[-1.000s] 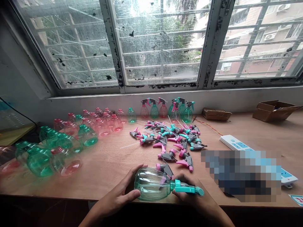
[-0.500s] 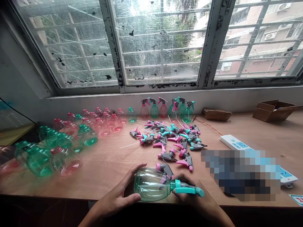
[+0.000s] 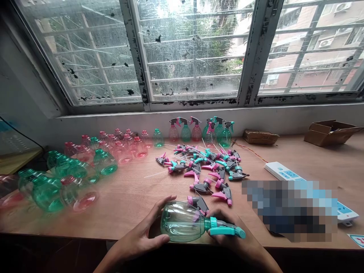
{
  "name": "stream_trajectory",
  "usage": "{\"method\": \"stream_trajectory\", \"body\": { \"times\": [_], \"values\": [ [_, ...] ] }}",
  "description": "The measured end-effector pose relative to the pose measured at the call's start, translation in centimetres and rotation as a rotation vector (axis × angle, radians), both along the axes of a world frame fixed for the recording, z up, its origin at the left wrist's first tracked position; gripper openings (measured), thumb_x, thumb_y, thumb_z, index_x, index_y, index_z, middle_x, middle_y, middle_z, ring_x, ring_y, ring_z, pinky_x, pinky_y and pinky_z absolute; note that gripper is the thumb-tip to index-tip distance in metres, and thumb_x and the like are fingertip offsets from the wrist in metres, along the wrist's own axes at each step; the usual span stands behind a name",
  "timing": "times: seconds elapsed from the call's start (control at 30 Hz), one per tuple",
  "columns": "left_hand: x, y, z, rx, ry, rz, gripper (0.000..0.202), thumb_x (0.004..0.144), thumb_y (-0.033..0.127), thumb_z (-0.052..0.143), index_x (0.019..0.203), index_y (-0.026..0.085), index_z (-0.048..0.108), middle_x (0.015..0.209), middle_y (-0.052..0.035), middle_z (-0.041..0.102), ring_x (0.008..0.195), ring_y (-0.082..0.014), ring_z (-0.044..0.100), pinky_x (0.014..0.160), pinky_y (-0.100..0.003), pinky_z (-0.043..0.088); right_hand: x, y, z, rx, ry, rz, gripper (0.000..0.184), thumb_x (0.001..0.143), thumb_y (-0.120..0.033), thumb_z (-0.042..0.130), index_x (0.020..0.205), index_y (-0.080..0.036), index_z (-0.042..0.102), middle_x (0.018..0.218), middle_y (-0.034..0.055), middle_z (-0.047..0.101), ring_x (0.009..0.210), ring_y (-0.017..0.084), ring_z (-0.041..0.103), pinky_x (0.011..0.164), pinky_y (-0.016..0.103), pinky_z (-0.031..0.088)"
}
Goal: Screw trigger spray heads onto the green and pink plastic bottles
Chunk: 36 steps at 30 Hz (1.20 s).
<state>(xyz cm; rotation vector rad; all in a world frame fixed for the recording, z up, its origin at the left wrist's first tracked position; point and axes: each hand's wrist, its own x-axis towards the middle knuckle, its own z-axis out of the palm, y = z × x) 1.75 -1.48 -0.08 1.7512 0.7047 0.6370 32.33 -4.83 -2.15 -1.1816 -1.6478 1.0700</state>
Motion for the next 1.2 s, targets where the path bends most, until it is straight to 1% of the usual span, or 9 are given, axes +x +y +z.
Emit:
{"method": "stream_trajectory", "body": {
  "times": [0.23, 0.37, 0.47, 0.53, 0.63, 0.73, 0.87, 1.03, 1.2],
  "values": [
    [0.3, -0.2, 0.4, 0.034, 0.040, 0.007, 0.087, 0.087, 0.024, 0.075, 0.156, 0.029, 0.023, 0.162, -0.0105, 0.035, 0.147, -0.0333, 0.038, 0.124, -0.048, 0.028, 0.2, 0.2, -0.5, -0.038, -0.026, -0.043, 0.018, 0.079, -0.030, 0.069, 0.097, -0.026, 0.071, 0.078, -0.0017, 0.067, 0.067, 0.019, 0.058, 0.058, 0.026, 0.046],
    [0.3, -0.2, 0.3, 0.061, 0.084, 0.027, 0.091, 0.084, 0.023, 0.077, 0.157, 0.029, 0.022, 0.163, -0.0098, 0.032, 0.149, -0.0334, 0.034, 0.125, -0.048, 0.024, 0.4, 0.4, -1.0, -0.041, -0.052, -0.048, 0.022, 0.079, -0.033, 0.071, 0.100, -0.025, 0.071, 0.087, 0.0001, 0.069, 0.075, 0.022, 0.062, 0.061, 0.028, 0.047],
    [0.1, 0.0, -0.1, 0.072, 0.083, 0.033, 0.095, 0.085, 0.031, 0.079, 0.158, 0.029, 0.019, 0.167, -0.0093, 0.025, 0.152, -0.0336, 0.025, 0.127, -0.049, 0.019, 0.4, 0.4, -1.0, -0.044, -0.055, -0.040, 0.022, 0.080, -0.033, 0.070, 0.101, -0.025, 0.070, 0.087, 0.0004, 0.069, 0.077, 0.023, 0.062, 0.060, 0.028, 0.047],
    [-0.1, 0.1, -0.4, 0.052, 0.060, 0.018, 0.091, 0.089, 0.040, 0.075, 0.158, 0.029, 0.018, 0.168, -0.0092, 0.022, 0.153, -0.0328, 0.024, 0.126, -0.049, 0.020, 0.3, 0.3, -0.7, -0.047, -0.056, -0.025, 0.021, 0.080, -0.032, 0.069, 0.100, -0.025, 0.070, 0.083, -0.0005, 0.066, 0.072, 0.021, 0.059, 0.059, 0.027, 0.046],
    [-0.4, 0.3, -0.5, 0.023, 0.062, 0.007, 0.085, 0.092, 0.052, 0.066, 0.159, 0.030, 0.019, 0.168, -0.0084, 0.024, 0.153, -0.0328, 0.024, 0.125, -0.050, 0.022, 0.2, 0.2, -0.1, -0.044, -0.069, 0.020, 0.017, 0.081, -0.030, 0.066, 0.097, -0.025, 0.069, 0.080, -0.0010, 0.065, 0.070, 0.020, 0.058, 0.059, 0.027, 0.047],
    [-0.5, 0.4, -0.4, 0.014, 0.116, 0.033, 0.083, 0.092, 0.056, 0.064, 0.158, 0.031, 0.022, 0.167, -0.0067, 0.026, 0.153, -0.0335, 0.022, 0.126, -0.051, 0.019, 0.1, 0.1, 0.3, -0.043, -0.061, 0.045, 0.015, 0.080, -0.029, 0.066, 0.094, -0.025, 0.069, 0.082, -0.0006, 0.067, 0.072, 0.021, 0.059, 0.062, 0.027, 0.049],
    [-0.4, 0.3, -0.3, 0.003, 0.138, 0.054, 0.082, 0.092, 0.050, 0.067, 0.158, 0.031, 0.023, 0.167, -0.0059, 0.028, 0.154, -0.0326, 0.022, 0.127, -0.050, 0.017, 0.2, 0.2, -0.1, -0.063, -0.034, 0.012, 0.017, 0.081, -0.032, 0.067, 0.097, -0.025, 0.069, 0.083, -0.0009, 0.066, 0.074, 0.021, 0.058, 0.062, 0.027, 0.047],
    [-0.2, 0.2, -0.1, 0.024, 0.128, 0.045, 0.086, 0.089, 0.037, 0.073, 0.158, 0.030, 0.022, 0.167, -0.0057, 0.027, 0.154, -0.0317, 0.023, 0.127, -0.047, 0.019, 0.7, 0.4, -0.8, -0.080, -0.101, -0.007, 0.019, 0.084, -0.033, 0.069, 0.101, -0.026, 0.067, 0.082, -0.0018, 0.064, 0.074, 0.021, 0.058, 0.063, 0.028, 0.046],
    [0.1, 0.0, 0.1, 0.048, 0.138, 0.054, 0.092, 0.084, 0.028, 0.077, 0.157, 0.029, 0.022, 0.167, -0.0073, 0.027, 0.153, -0.0335, 0.025, 0.126, -0.048, 0.021, 0.5, 0.4, -0.5, -0.088, -0.066, -0.031, 0.019, 0.085, -0.037, 0.069, 0.100, -0.026, 0.067, 0.077, -0.0033, 0.061, 0.070, 0.019, 0.054, 0.062, 0.027, 0.042]
  ]
}}
